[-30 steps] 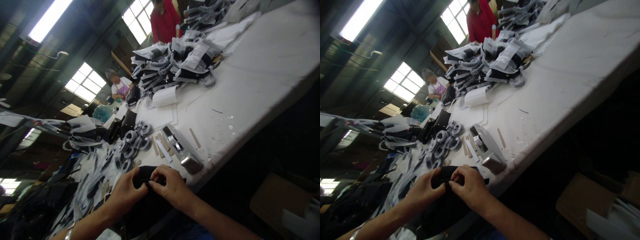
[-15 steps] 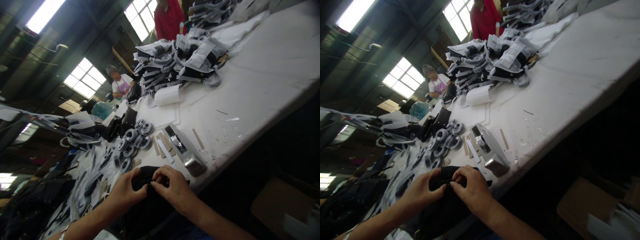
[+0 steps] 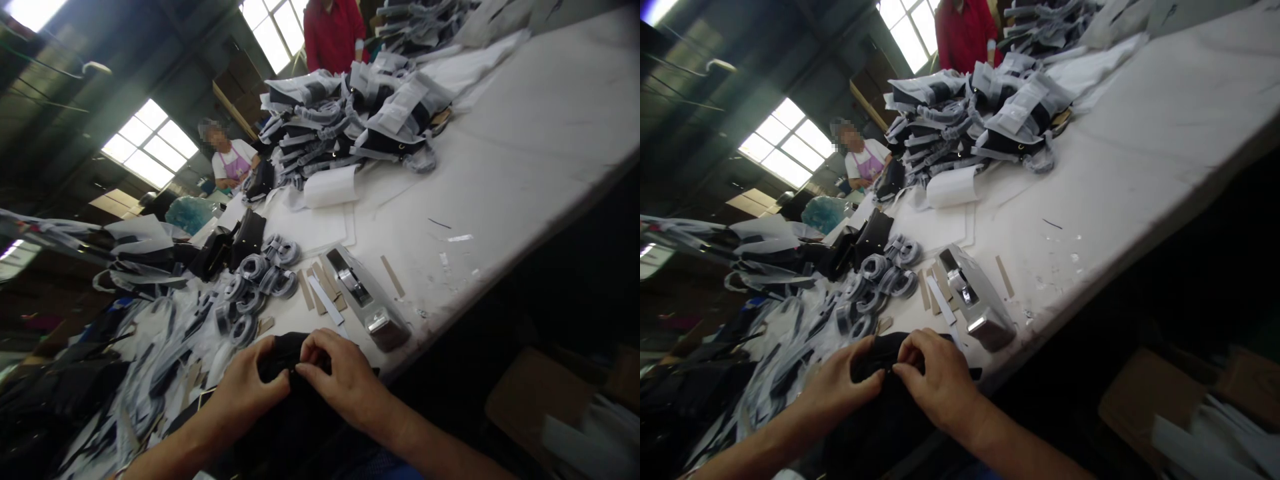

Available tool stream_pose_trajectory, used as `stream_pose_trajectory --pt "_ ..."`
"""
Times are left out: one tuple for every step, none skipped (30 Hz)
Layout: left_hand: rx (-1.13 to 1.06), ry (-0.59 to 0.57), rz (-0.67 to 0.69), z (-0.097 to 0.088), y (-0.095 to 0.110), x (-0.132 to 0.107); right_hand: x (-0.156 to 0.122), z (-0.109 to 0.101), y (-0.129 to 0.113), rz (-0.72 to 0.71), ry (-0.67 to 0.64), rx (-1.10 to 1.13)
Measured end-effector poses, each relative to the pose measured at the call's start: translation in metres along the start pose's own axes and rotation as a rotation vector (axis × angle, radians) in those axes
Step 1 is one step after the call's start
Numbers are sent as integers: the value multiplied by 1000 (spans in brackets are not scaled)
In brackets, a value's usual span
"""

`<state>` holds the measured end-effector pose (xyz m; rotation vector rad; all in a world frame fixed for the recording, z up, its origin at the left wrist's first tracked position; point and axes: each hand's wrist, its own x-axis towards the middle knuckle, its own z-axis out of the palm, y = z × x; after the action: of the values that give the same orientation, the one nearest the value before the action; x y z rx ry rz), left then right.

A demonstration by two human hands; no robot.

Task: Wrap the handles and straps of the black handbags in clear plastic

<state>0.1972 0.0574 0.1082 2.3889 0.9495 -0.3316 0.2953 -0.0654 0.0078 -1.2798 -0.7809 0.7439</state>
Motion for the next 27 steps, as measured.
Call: stream_pose_trajectory --pt "-17 -17 2 -1 -2 1 0 0 0 0 14 21" --pt "-28 -33 11 -1 -4 1 -1 0 0 9 25 45" --pt "-34 -46 26 -2 -5 2 -1 0 1 28 21 73" --pt "-35 -56 44 -3 -7 2 0 0 2 59 3 102" --pt "-39 -66 62 -4 -8 2 1 0 2 99 -21 129" --pt "-48 -79 79 -5 -10 2 2 -1 3 141 -46 150" --pt "-59 -92 96 -6 -11 2 4 -2 3 179 -70 164" --pt "-72 -99 113 -7 -11 2 5 -4 3 207 -88 169" --pt "-84 -104 125 -8 -12 2 7 -5 3 223 -93 164" --pt "-90 -105 134 -8 -12 2 8 -7 2 227 -94 155" --pt "-91 -104 138 -8 -12 1 9 -8 1 224 -93 144" --pt "-87 -98 137 -8 -12 1 9 -8 0 214 -92 134" --pt "-81 -89 132 -7 -12 1 8 -8 -1 200 -91 125" --pt "-78 -78 126 -5 -12 1 7 -7 -3 187 -91 118" --pt "-78 -62 119 -3 -12 1 6 -5 -3 176 -88 112" --pt "-78 -40 109 -1 -12 1 5 -2 -4 166 -80 102" --pt "-76 -16 93 1 -12 2 4 1 -4 157 -63 88" --pt "-70 7 76 3 -12 3 3 4 -4 150 -44 72" --pt "-60 26 62 4 -12 4 3 7 -3 142 -25 56" --pt "-47 39 54 5 -12 5 3 9 -3 132 -10 42" --pt "-36 44 58 4 -12 6 4 10 -3 118 0 30" --pt "-28 39 75 2 -13 7 5 10 -3 102 -1 20" --pt "-21 26 102 -1 -12 8 6 8 -3 85 -6 6" --pt "-16 4 131 -5 -12 8 7 6 -4 65 -12 -15" --pt "-12 -21 158 -10 -11 8 8 2 -5 45 -19 -45" --pt "-13 -44 179 -16 -10 7 8 -2 -6 26 -24 -85" --pt "-20 -62 195 -23 -10 6 8 -5 -8 7 -23 -134"
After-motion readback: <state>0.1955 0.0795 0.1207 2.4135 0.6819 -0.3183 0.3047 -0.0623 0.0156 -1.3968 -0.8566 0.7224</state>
